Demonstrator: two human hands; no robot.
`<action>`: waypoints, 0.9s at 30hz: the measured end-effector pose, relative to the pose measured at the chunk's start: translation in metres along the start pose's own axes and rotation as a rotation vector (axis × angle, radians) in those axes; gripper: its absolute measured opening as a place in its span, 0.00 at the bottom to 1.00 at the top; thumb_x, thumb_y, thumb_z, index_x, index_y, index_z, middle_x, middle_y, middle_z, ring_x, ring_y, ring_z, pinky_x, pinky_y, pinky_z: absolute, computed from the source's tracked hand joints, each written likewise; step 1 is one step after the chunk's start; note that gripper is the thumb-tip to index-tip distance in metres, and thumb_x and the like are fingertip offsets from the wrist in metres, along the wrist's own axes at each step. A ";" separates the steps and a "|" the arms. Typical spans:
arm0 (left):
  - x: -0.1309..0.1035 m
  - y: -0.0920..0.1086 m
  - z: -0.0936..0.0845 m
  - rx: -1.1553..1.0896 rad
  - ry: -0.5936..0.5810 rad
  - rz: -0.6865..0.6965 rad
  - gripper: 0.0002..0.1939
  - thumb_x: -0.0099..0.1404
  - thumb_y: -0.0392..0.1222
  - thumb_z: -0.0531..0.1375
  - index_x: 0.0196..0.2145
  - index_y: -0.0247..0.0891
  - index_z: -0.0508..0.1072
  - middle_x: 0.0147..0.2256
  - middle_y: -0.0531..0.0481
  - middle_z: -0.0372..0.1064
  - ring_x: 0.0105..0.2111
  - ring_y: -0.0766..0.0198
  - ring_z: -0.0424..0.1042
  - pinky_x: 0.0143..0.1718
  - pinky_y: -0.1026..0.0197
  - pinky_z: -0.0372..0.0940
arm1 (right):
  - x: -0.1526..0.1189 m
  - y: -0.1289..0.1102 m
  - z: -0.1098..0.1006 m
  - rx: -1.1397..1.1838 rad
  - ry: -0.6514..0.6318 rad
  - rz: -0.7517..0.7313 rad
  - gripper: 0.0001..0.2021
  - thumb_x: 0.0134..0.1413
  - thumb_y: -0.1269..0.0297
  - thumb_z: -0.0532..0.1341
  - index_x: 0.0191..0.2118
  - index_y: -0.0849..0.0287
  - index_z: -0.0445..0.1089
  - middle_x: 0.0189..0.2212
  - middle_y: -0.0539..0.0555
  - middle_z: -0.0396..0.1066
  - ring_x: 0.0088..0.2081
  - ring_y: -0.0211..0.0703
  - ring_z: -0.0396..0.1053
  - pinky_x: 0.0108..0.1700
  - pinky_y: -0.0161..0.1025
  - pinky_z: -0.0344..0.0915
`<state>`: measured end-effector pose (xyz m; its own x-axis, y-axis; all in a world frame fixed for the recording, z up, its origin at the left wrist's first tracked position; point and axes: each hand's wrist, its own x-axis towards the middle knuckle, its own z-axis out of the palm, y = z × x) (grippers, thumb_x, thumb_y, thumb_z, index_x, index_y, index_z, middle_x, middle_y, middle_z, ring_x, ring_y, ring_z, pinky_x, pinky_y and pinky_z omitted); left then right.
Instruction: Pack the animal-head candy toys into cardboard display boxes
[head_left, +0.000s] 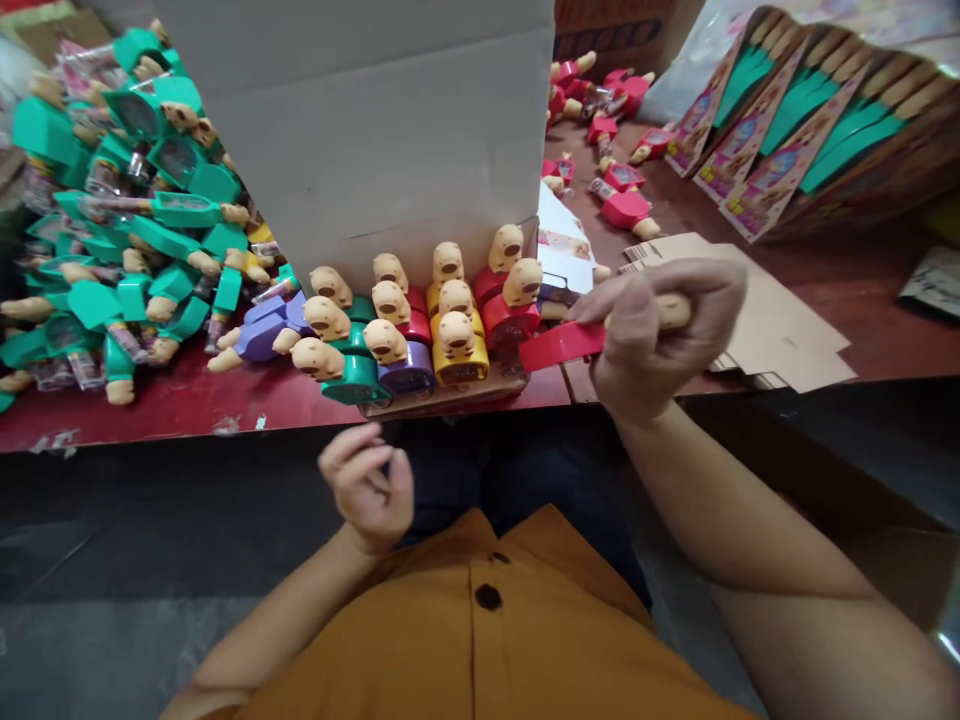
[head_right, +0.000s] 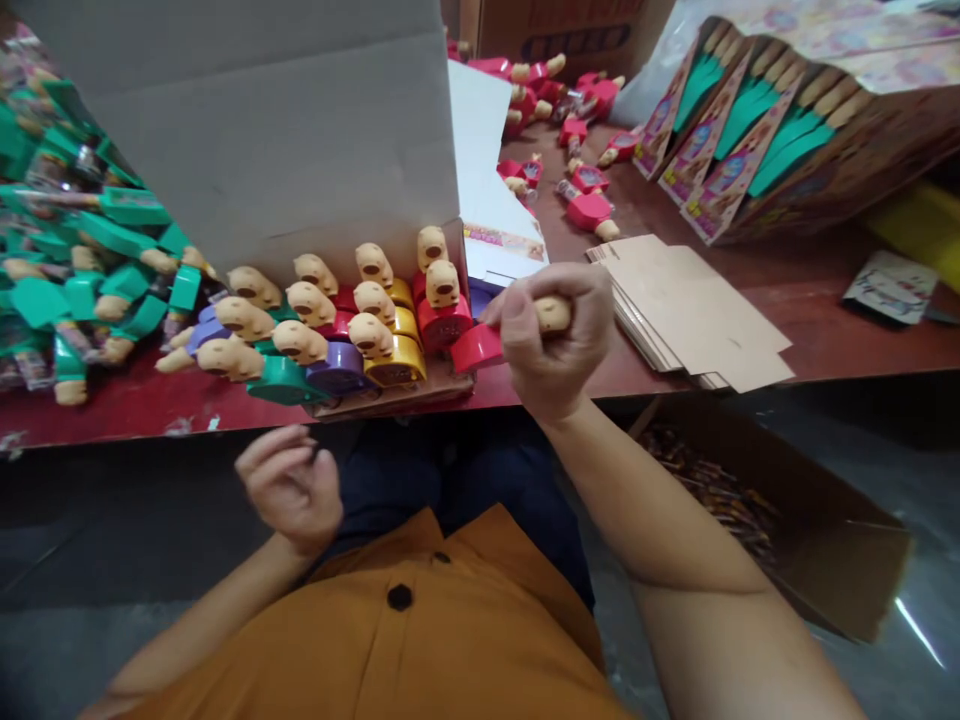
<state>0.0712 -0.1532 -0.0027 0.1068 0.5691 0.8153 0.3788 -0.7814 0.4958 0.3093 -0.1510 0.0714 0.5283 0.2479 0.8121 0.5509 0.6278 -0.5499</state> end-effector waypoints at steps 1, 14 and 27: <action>-0.001 -0.009 -0.003 0.053 0.092 -0.069 0.12 0.59 0.31 0.59 0.41 0.41 0.65 0.43 0.47 0.63 0.43 0.63 0.66 0.41 0.60 0.66 | -0.002 0.002 0.001 -0.015 -0.048 -0.012 0.06 0.56 0.62 0.59 0.30 0.52 0.60 0.17 0.44 0.63 0.19 0.35 0.64 0.23 0.37 0.63; 0.002 -0.057 0.005 0.025 -0.275 -0.595 0.18 0.68 0.53 0.49 0.42 0.36 0.68 0.36 0.45 0.69 0.44 0.56 0.69 0.45 0.58 0.62 | -0.023 -0.009 0.013 -0.253 -0.439 -0.025 0.03 0.55 0.67 0.58 0.34 0.53 0.62 0.25 0.47 0.65 0.27 0.37 0.67 0.31 0.39 0.66; 0.090 -0.081 -0.018 -0.438 -0.096 -0.720 0.23 0.58 0.56 0.59 0.47 0.41 0.68 0.51 0.44 0.68 0.54 0.53 0.66 0.53 0.53 0.63 | -0.005 0.042 0.007 0.222 -0.164 0.546 0.21 0.51 0.36 0.51 0.41 0.45 0.66 0.41 0.52 0.67 0.43 0.45 0.68 0.41 0.46 0.67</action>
<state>0.0338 -0.0432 0.0363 0.0610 0.9697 0.2367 -0.0039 -0.2369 0.9715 0.3253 -0.1205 0.0456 0.5806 0.6763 0.4533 0.0716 0.5122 -0.8559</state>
